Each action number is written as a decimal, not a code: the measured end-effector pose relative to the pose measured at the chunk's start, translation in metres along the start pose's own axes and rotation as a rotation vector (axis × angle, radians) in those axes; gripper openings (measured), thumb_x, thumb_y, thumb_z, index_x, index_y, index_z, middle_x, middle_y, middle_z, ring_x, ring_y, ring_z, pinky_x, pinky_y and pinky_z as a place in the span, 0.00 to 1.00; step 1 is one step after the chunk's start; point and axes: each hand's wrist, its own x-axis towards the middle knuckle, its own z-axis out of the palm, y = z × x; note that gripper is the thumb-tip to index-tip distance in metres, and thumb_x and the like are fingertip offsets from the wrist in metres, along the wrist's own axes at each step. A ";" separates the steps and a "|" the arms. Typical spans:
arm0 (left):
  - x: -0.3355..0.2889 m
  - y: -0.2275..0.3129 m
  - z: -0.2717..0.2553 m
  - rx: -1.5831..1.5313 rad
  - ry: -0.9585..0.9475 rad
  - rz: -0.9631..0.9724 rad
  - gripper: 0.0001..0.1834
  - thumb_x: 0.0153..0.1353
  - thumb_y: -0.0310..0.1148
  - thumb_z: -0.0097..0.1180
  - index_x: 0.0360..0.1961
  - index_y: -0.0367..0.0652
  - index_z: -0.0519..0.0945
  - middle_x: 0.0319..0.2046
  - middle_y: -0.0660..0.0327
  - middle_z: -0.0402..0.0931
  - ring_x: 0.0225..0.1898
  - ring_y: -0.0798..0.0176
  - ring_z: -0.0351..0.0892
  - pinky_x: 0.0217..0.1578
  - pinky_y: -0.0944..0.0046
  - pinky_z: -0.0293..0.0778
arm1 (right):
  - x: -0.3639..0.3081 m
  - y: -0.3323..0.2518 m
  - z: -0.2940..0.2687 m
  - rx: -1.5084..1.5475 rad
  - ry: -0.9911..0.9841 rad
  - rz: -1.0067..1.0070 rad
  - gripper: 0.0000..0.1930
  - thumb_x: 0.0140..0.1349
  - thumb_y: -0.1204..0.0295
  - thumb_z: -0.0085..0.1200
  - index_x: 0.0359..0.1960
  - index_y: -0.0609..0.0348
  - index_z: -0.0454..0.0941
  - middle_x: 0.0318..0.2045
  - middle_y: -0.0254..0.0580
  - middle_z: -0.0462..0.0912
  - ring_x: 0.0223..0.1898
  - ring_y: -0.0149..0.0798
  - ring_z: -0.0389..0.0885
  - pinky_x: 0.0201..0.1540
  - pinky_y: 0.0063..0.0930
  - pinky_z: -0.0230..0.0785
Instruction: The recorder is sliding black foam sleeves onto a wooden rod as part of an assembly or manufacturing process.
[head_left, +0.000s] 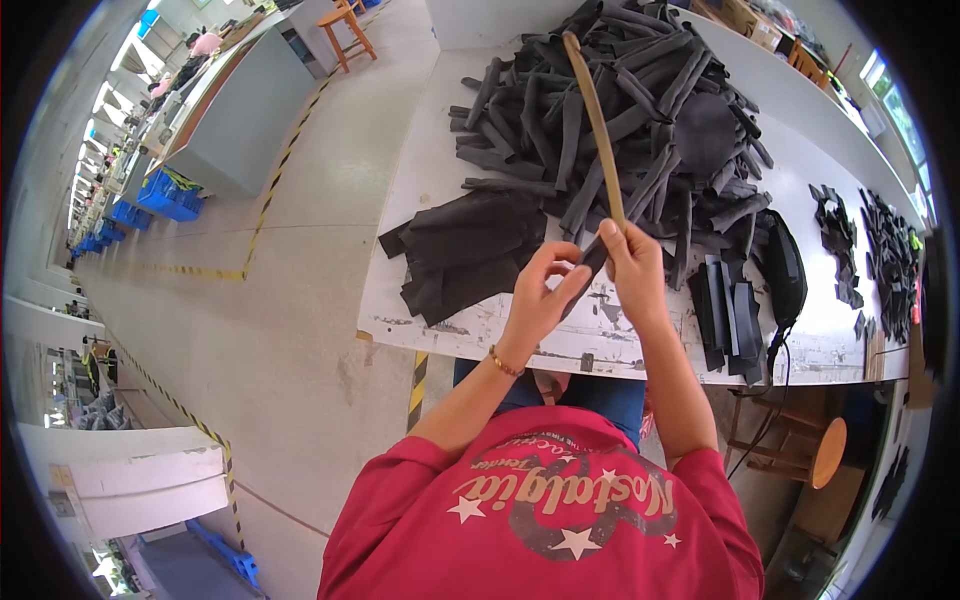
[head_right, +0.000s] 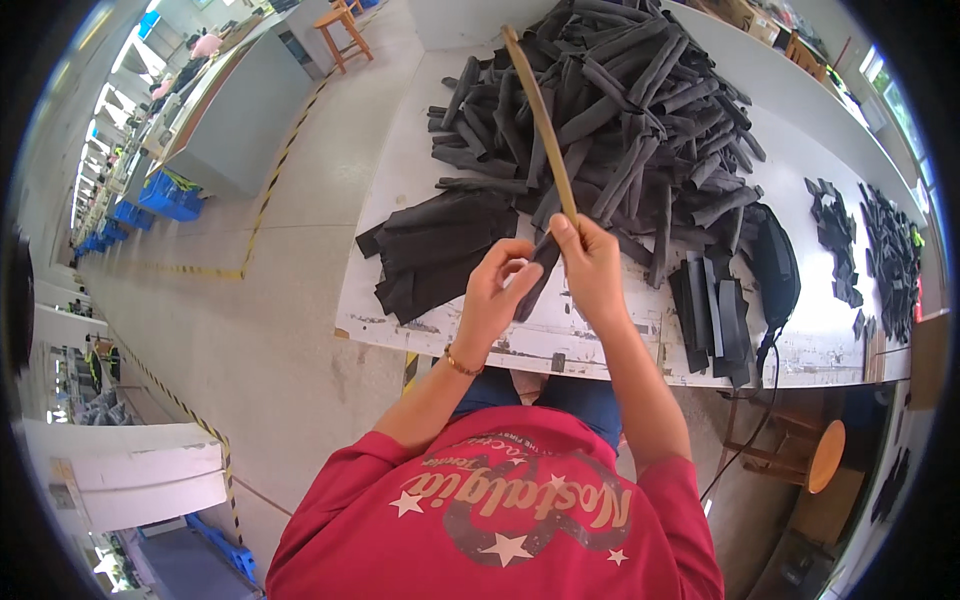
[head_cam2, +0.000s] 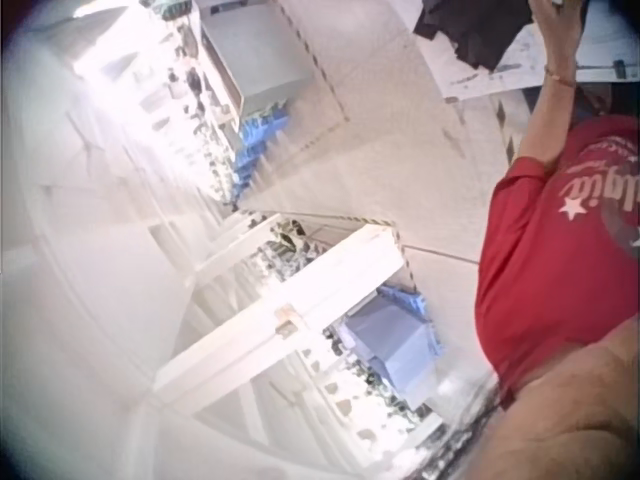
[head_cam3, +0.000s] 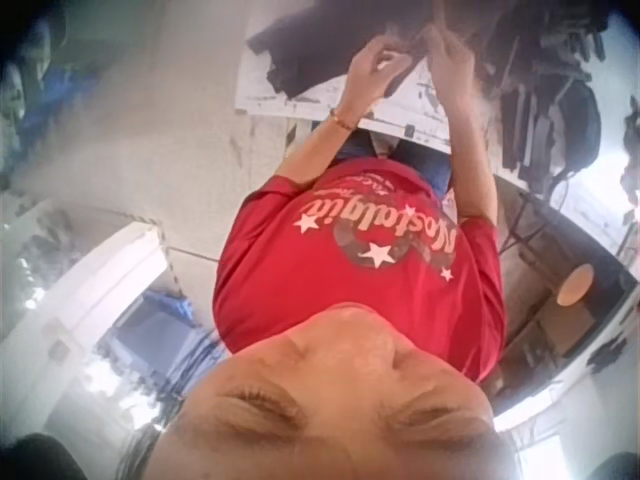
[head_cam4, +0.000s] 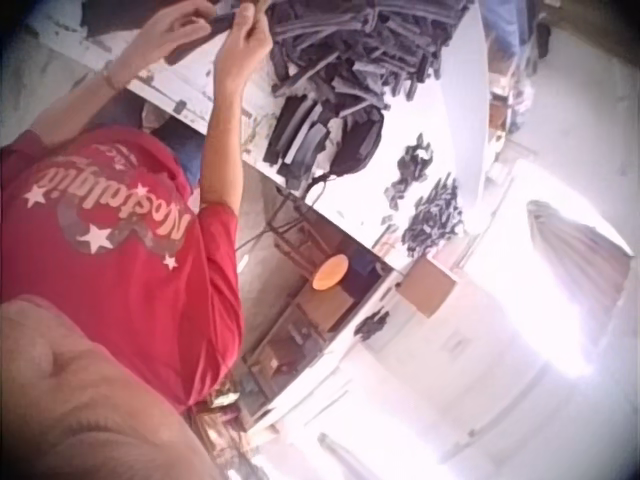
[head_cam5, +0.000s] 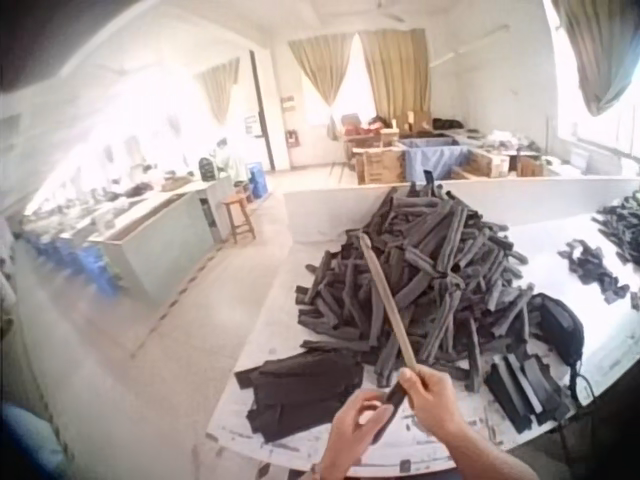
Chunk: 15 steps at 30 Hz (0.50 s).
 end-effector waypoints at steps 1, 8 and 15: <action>0.000 -0.001 -0.003 0.002 0.005 0.004 0.07 0.62 0.28 0.53 0.38 0.35 0.75 0.31 0.65 0.74 0.33 0.74 0.71 0.36 0.75 0.68 | -0.005 -0.001 0.005 0.000 -0.006 -0.004 0.16 0.66 0.61 0.51 0.26 0.61 0.75 0.18 0.20 0.62 0.21 0.19 0.56 0.22 0.18 0.48; -0.004 -0.015 -0.009 -0.429 0.116 -0.266 0.07 0.63 0.29 0.53 0.40 0.38 0.76 0.30 0.69 0.74 0.32 0.78 0.71 0.34 0.77 0.67 | -0.018 0.035 0.009 0.036 -0.089 -0.098 0.10 0.60 0.69 0.58 0.26 0.57 0.70 0.15 0.20 0.61 0.18 0.17 0.56 0.19 0.15 0.45; 0.005 -0.008 -0.020 -0.131 0.121 -0.257 0.06 0.61 0.31 0.52 0.33 0.40 0.78 0.26 0.69 0.73 0.31 0.75 0.71 0.34 0.74 0.68 | -0.027 0.030 0.008 0.046 -0.144 0.073 0.09 0.58 0.70 0.60 0.25 0.60 0.74 0.17 0.21 0.66 0.20 0.17 0.59 0.22 0.16 0.49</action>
